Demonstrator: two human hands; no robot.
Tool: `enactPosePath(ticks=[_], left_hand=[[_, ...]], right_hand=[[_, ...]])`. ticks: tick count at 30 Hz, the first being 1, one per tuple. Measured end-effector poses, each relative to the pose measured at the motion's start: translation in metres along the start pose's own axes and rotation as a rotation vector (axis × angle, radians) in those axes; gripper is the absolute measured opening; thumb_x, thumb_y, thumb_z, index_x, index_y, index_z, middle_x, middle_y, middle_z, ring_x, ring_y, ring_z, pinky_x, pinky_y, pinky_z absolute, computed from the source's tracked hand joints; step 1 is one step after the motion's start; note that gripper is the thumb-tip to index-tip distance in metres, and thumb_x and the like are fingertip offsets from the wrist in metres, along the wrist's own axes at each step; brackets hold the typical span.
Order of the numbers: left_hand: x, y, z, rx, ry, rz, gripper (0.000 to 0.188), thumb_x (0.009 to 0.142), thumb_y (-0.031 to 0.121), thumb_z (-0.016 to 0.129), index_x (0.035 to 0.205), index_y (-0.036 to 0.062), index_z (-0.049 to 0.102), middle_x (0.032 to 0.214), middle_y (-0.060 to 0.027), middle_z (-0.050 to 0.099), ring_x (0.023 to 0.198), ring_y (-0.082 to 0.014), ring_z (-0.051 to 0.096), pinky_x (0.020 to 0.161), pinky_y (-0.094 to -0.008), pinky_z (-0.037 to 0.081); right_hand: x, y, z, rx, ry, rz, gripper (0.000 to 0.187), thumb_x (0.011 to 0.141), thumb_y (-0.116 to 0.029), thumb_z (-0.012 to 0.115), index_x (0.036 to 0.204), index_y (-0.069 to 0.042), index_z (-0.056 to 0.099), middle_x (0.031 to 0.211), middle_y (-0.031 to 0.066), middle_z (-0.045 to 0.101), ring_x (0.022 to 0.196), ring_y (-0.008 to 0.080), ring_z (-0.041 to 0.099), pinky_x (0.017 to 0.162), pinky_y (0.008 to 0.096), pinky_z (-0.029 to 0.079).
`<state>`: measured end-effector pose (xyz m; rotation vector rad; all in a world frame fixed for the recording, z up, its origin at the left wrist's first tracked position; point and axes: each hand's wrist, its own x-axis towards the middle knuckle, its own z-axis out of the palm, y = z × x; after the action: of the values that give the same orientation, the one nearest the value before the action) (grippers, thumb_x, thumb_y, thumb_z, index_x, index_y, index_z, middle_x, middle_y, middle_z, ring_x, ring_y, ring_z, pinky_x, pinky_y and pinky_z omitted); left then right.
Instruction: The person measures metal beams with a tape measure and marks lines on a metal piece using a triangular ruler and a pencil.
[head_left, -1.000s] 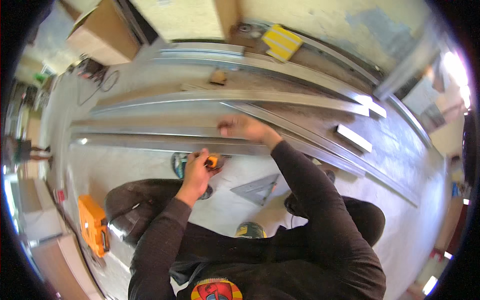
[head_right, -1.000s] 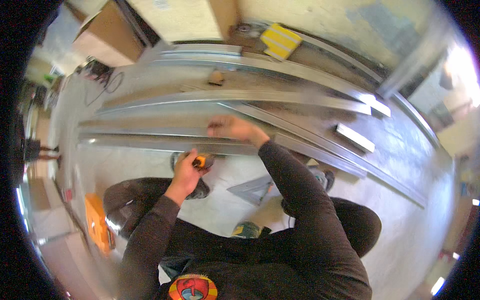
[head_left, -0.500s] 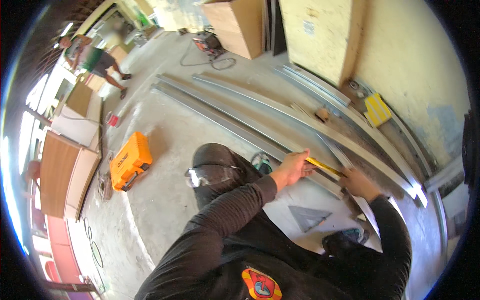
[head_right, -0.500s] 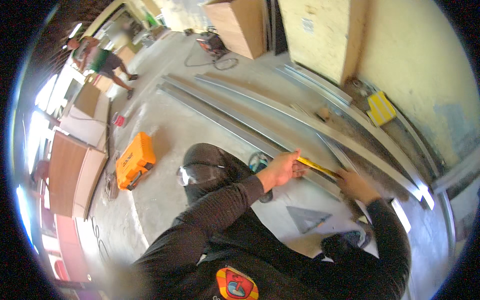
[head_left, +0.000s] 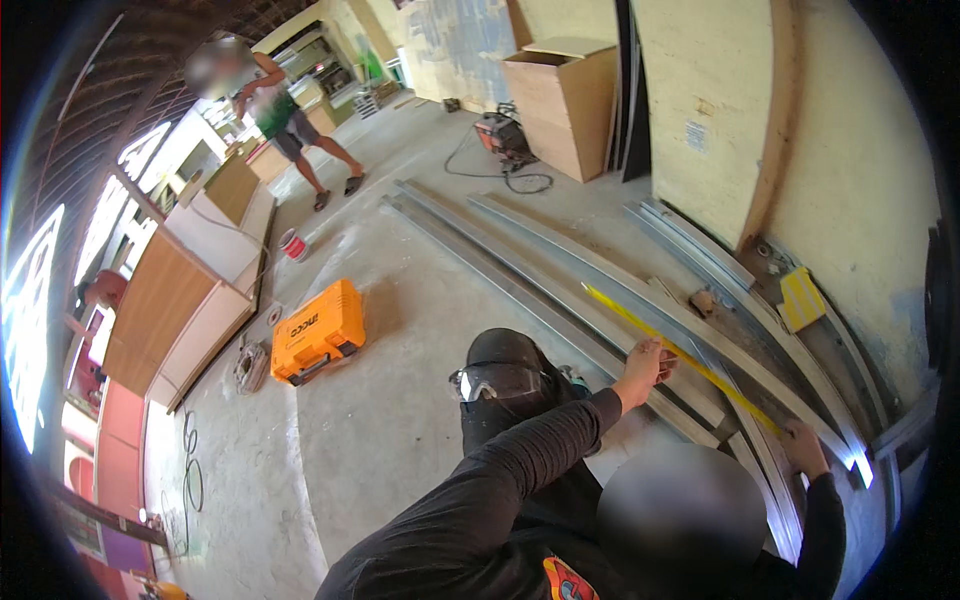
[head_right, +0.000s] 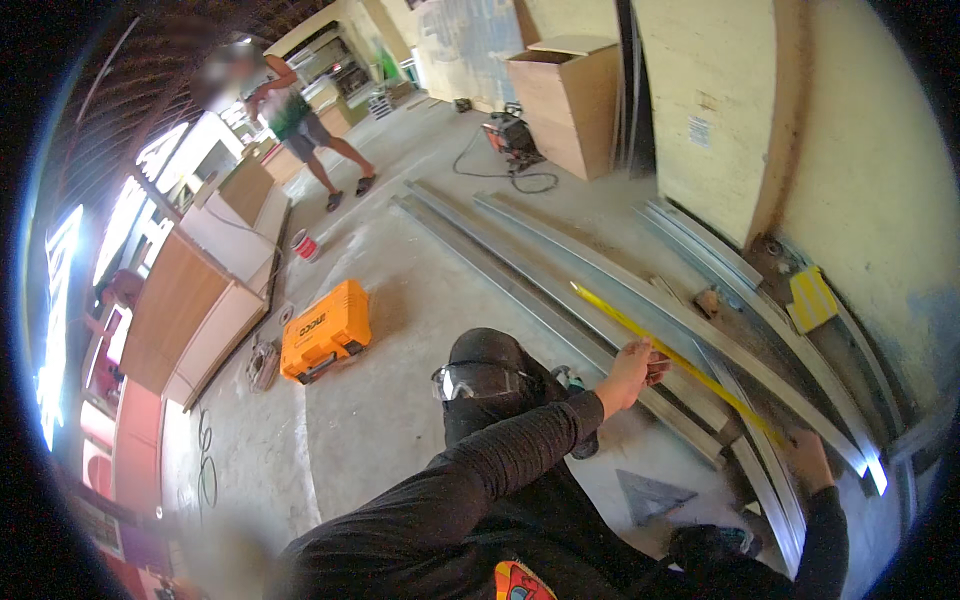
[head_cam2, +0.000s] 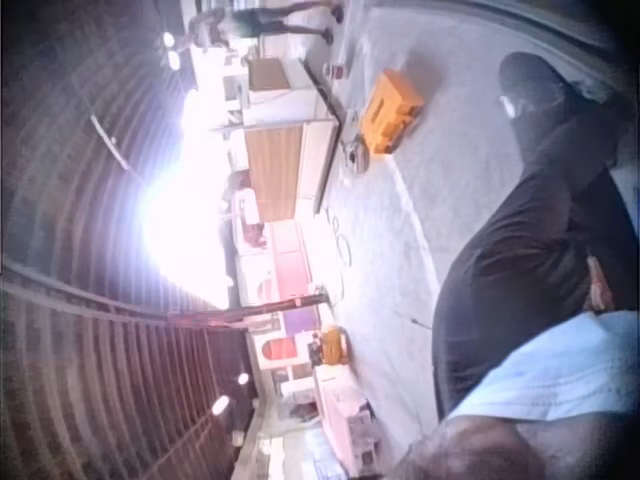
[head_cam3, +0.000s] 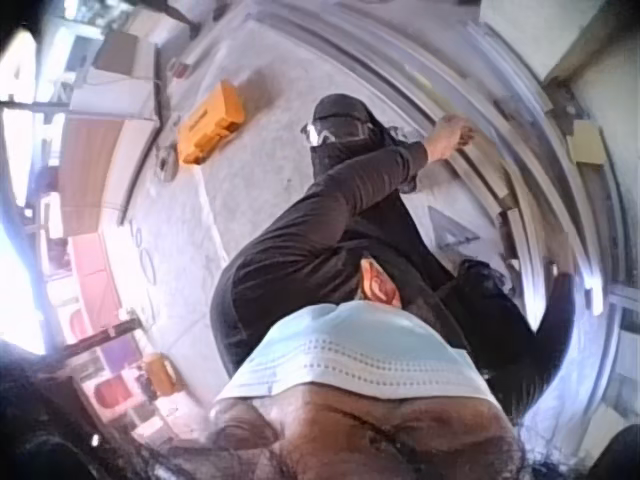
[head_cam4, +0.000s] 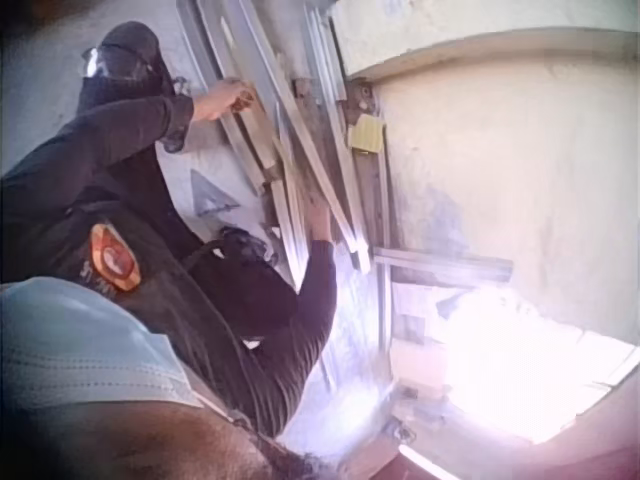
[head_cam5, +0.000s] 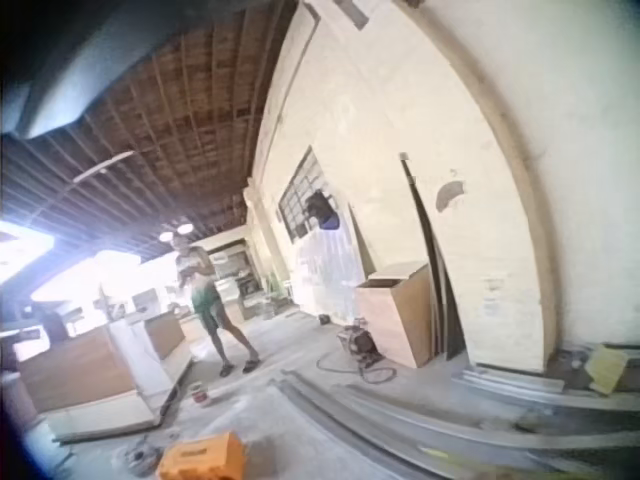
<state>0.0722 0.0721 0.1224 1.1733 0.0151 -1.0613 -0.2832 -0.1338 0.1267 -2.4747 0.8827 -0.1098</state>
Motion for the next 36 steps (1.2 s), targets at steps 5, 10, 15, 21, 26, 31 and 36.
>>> enactPosePath(ticks=[5, 10, 15, 21, 26, 31, 36], left_hand=[[-0.003, -0.015, 0.018, 0.088, -0.151, 0.146, 0.027, 0.1, 0.027, 0.049, 0.112, 0.0049, 0.058, 0.093, -0.0072, 0.067, 0.076, -0.0183, 0.066, 0.066, -0.0327, 0.052], [0.011, 0.006, 0.001, 0.198, 0.114, 0.196, 0.015, 0.091, 0.014, 0.049, 0.088, 0.0042, 0.06, 0.082, -0.0066, 0.065, 0.068, -0.0131, 0.061, 0.061, -0.0259, 0.048], [0.052, 0.053, -0.041, -0.198, 0.452, 0.504, 0.017, 0.093, 0.015, 0.048, 0.081, 0.0042, 0.056, 0.072, -0.0044, 0.06, 0.06, -0.0137, 0.053, 0.056, -0.0308, 0.043], [0.03, -0.012, -0.008, 0.11, 0.166, 0.238, 0.016, 0.091, 0.019, 0.066, 0.082, 0.0055, 0.062, 0.079, -0.0011, 0.063, 0.062, -0.0115, 0.057, 0.054, -0.0244, 0.044], [0.006, -0.032, 0.018, 0.075, 0.05, 0.095, 0.02, 0.093, 0.023, 0.066, 0.091, 0.0027, 0.066, 0.079, -0.0014, 0.062, 0.061, -0.0105, 0.055, 0.054, -0.0256, 0.042], [0.035, 0.015, -0.001, 0.081, 0.337, 0.25, 0.02, 0.093, 0.018, 0.063, 0.082, 0.0013, 0.062, 0.068, -0.0021, 0.058, 0.059, -0.0123, 0.053, 0.053, -0.0295, 0.041], [0.065, 0.067, -0.061, 0.007, 0.584, 0.412, 0.022, 0.092, 0.018, 0.063, 0.081, -0.0006, 0.062, 0.069, -0.0052, 0.06, 0.061, -0.0161, 0.053, 0.058, -0.0348, 0.043]], right_hand=[[0.019, -0.109, -0.012, -0.025, -0.08, 0.062, 0.025, 0.088, -0.022, 0.054, 0.087, 0.002, 0.06, 0.087, 0.0282, 0.06, 0.083, 0.0459, 0.059, 0.071, 0.0508, 0.046], [-0.006, -0.083, -0.023, -0.066, -0.124, 0.16, 0.029, 0.09, -0.027, 0.053, 0.095, 0.0, 0.064, 0.092, 0.0256, 0.065, 0.088, 0.0444, 0.063, 0.077, 0.0507, 0.048], [-0.06, 0.017, -0.059, -0.118, -0.291, 0.234, 0.027, 0.088, -0.024, 0.055, 0.091, 0.0, 0.068, 0.085, 0.0253, 0.066, 0.077, 0.0409, 0.064, 0.074, 0.0473, 0.05], [-0.039, -0.002, -0.005, 0.004, -0.11, 0.104, 0.023, 0.085, -0.021, 0.058, 0.086, 0.0, 0.068, 0.08, 0.0206, 0.066, 0.074, 0.0328, 0.065, 0.068, 0.0415, 0.05], [-0.005, -0.075, 0.022, 0.019, -0.171, 0.064, 0.026, 0.087, -0.024, 0.058, 0.092, 0.001, 0.065, 0.086, 0.0258, 0.065, 0.084, 0.041, 0.065, 0.074, 0.0473, 0.05], [-0.012, -0.026, 0.005, -0.043, -0.264, 0.134, 0.028, 0.087, -0.025, 0.056, 0.095, 0.001, 0.064, 0.086, 0.025, 0.064, 0.081, 0.04, 0.064, 0.074, 0.0462, 0.049], [-0.062, 0.074, -0.033, 0.073, -0.363, 0.286, 0.02, 0.083, -0.017, 0.061, 0.094, -0.002, 0.068, 0.069, 0.0088, 0.063, 0.06, 0.0169, 0.062, 0.058, 0.0343, 0.05]])
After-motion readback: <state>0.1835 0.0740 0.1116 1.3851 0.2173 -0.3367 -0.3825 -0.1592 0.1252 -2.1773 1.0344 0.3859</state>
